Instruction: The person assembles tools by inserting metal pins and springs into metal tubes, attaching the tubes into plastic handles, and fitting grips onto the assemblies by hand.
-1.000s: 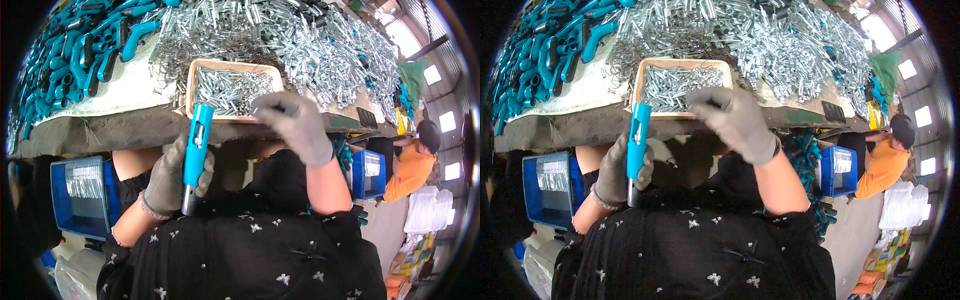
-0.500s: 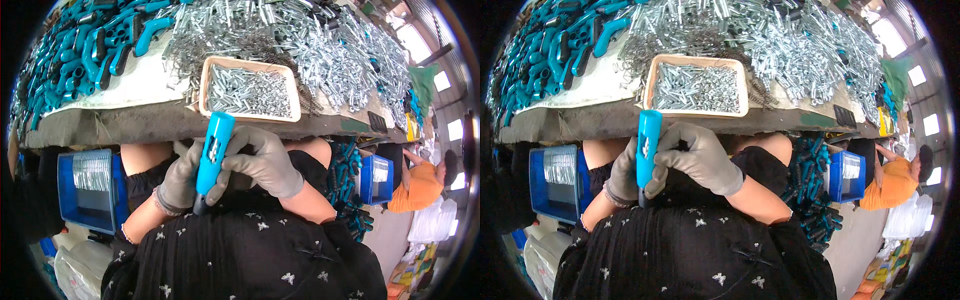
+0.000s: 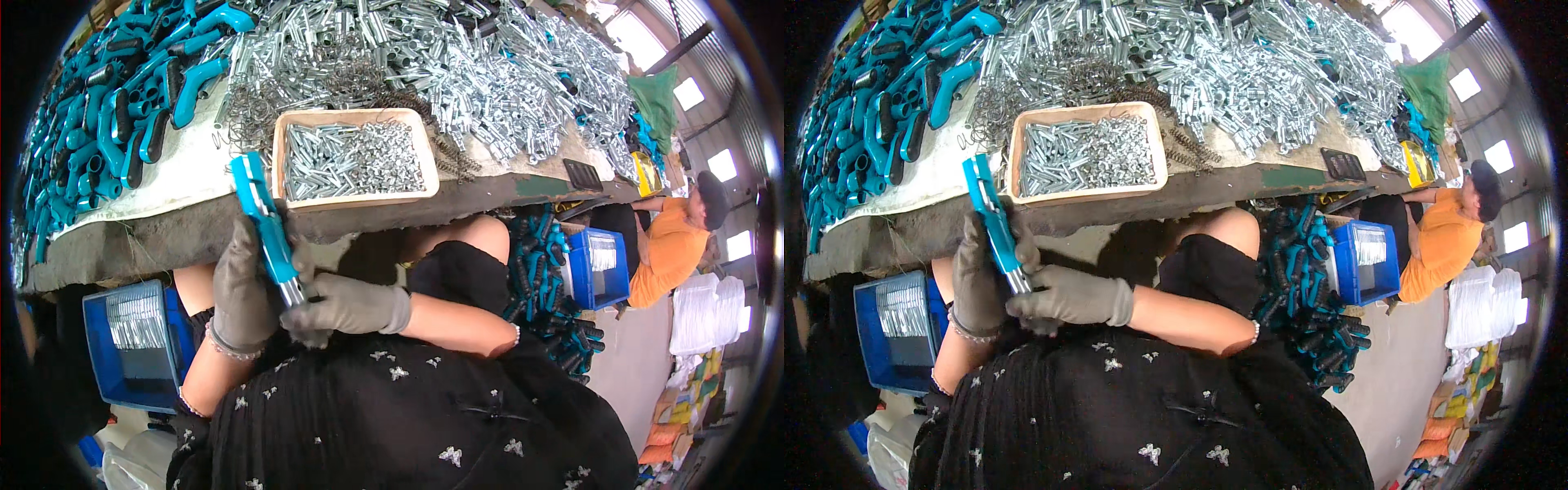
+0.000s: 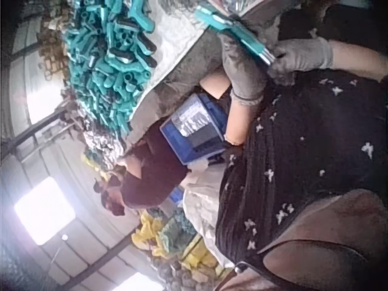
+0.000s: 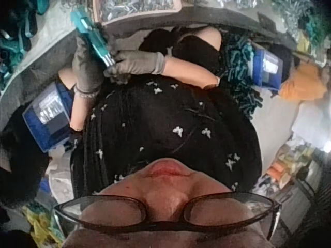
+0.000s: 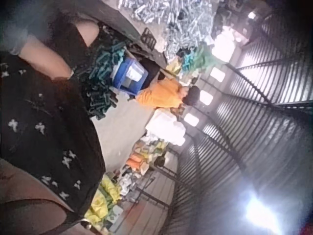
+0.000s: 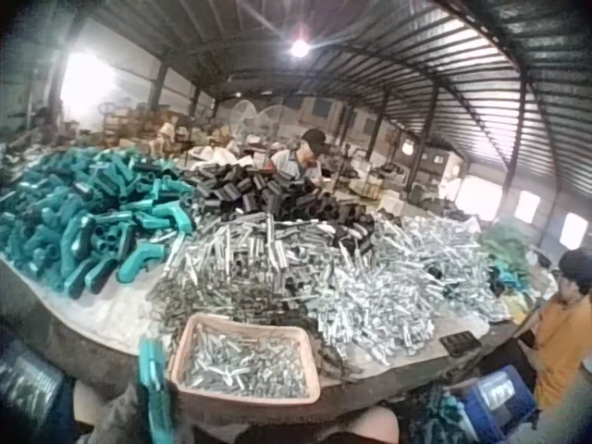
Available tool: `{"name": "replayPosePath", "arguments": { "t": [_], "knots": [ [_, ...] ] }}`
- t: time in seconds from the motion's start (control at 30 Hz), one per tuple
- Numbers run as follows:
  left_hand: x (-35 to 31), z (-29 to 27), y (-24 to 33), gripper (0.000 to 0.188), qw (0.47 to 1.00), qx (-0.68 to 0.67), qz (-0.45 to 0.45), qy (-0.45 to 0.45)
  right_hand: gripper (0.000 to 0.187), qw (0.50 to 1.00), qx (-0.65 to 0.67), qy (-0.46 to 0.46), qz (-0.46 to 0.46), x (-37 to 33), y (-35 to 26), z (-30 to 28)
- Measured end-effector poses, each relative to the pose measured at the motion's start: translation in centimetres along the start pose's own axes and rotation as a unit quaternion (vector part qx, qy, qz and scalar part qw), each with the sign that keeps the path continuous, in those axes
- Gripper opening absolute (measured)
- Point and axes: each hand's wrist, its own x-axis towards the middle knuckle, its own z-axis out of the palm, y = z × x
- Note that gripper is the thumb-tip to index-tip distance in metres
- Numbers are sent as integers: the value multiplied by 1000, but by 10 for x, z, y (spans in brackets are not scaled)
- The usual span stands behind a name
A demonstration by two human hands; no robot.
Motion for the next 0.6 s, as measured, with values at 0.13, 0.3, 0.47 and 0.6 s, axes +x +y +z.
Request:
{"name": "replayPosePath", "arguments": {
  "t": [0.13,0.3,0.47,0.6],
  "knots": [
    [4,-7,9,47,998,28,40,48,40,935,-278,218,18,11,-5,16],
    [-18,-29,15,47,999,40,-4,-23,38,873,-386,292,-55,-7,-40,8],
    [-55,-35,23,48,972,79,-151,-162,45,996,-17,37,-84,2,-75,-5],
    [-57,-54,31,64,961,67,-154,-220,38,971,-143,12,-193,31,-71,-4]
  ]
}}
